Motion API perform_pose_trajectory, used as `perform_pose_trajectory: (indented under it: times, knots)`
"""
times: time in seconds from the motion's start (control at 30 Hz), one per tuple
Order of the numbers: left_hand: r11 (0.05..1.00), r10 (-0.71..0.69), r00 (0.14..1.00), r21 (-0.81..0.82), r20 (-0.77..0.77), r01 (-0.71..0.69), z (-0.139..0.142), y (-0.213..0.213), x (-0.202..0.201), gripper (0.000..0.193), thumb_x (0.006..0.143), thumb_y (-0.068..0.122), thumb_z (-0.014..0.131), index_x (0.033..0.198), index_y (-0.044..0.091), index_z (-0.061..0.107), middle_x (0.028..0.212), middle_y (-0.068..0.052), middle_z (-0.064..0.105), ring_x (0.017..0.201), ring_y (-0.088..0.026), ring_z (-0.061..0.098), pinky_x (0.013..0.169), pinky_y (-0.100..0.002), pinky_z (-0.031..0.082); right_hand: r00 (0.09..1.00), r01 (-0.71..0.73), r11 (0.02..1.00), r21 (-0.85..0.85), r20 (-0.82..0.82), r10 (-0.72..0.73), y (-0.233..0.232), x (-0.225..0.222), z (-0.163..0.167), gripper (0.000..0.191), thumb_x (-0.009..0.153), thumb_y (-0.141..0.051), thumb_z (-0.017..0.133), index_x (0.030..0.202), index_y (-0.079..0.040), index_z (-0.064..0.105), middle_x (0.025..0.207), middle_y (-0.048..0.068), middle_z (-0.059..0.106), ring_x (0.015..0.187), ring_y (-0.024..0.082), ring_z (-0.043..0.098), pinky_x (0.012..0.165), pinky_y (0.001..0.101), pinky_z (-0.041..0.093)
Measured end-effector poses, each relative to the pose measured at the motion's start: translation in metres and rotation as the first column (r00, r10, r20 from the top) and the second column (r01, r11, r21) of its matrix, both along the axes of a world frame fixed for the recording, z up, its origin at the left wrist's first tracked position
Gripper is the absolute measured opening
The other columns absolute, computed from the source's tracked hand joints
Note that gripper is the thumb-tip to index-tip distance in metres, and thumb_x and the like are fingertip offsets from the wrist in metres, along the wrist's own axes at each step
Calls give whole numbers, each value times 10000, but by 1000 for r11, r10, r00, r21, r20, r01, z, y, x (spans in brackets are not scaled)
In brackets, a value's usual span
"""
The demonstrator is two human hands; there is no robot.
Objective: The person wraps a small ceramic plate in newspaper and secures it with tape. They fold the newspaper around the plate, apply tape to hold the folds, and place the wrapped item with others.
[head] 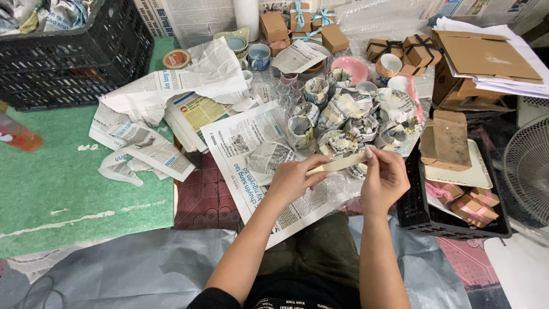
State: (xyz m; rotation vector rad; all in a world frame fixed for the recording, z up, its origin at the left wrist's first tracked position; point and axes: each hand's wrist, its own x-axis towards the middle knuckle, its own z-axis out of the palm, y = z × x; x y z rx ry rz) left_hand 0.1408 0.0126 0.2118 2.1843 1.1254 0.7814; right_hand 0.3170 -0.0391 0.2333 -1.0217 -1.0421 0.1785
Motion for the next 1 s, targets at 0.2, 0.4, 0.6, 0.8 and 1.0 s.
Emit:
perform_pose_trajectory:
  times: [0.2, 0.4, 0.6, 0.8, 1.0]
  knots:
    - [979, 119, 992, 174, -50, -108, 13, 7, -6, 372, 850, 535, 726, 1151, 318, 740, 673, 17, 738, 574, -173, 682, 510, -324, 491, 999, 47, 991, 128, -5, -46, -5, -6, -19, 56, 1050, 45, 669, 1089, 85, 674, 1068, 90, 650, 946, 141, 704, 849, 314, 662]
    - [975, 16, 1000, 222, -1, -15, 19, 7, -3, 244, 923, 468, 642, 1037, 298, 776, 863, 61, 773, 533, -165, 682, 535, -329, 537, 941, -65, 997, -35, -334, 50, 13, 15, -39, 100, 1029, -14, 701, 1082, 70, 698, 1012, 97, 707, 909, 138, 706, 792, 318, 674]
    - [893, 9, 1000, 449, -6, -5, 19, 8, -8, 163, 955, 391, 678, 950, 254, 765, 784, 9, 745, 616, -218, 694, 578, -368, 538, 917, -235, 929, -288, -382, 113, 15, 39, -51, 149, 981, -54, 723, 1079, 57, 701, 980, 94, 724, 817, 146, 721, 705, 321, 663]
    - [839, 59, 937, 525, -344, 140, 15, 9, -10, 170, 943, 358, 643, 915, 221, 739, 535, -58, 654, 459, -246, 648, 642, -456, 539, 985, 119, 882, -456, 168, -46, 6, 40, -22, 220, 1003, -86, 734, 1191, 27, 748, 1166, 149, 718, 832, 186, 629, 638, 328, 536]
    - [865, 34, 860, 446, -509, 229, 6, 23, -14, 97, 980, 272, 637, 932, 190, 655, 601, -46, 651, 563, -230, 685, 550, -413, 531, 905, -282, 752, -595, 95, 415, 1, 36, 14, 407, 963, -156, 700, 1345, -27, 641, 1346, 138, 681, 1184, 204, 685, 947, 299, 578]
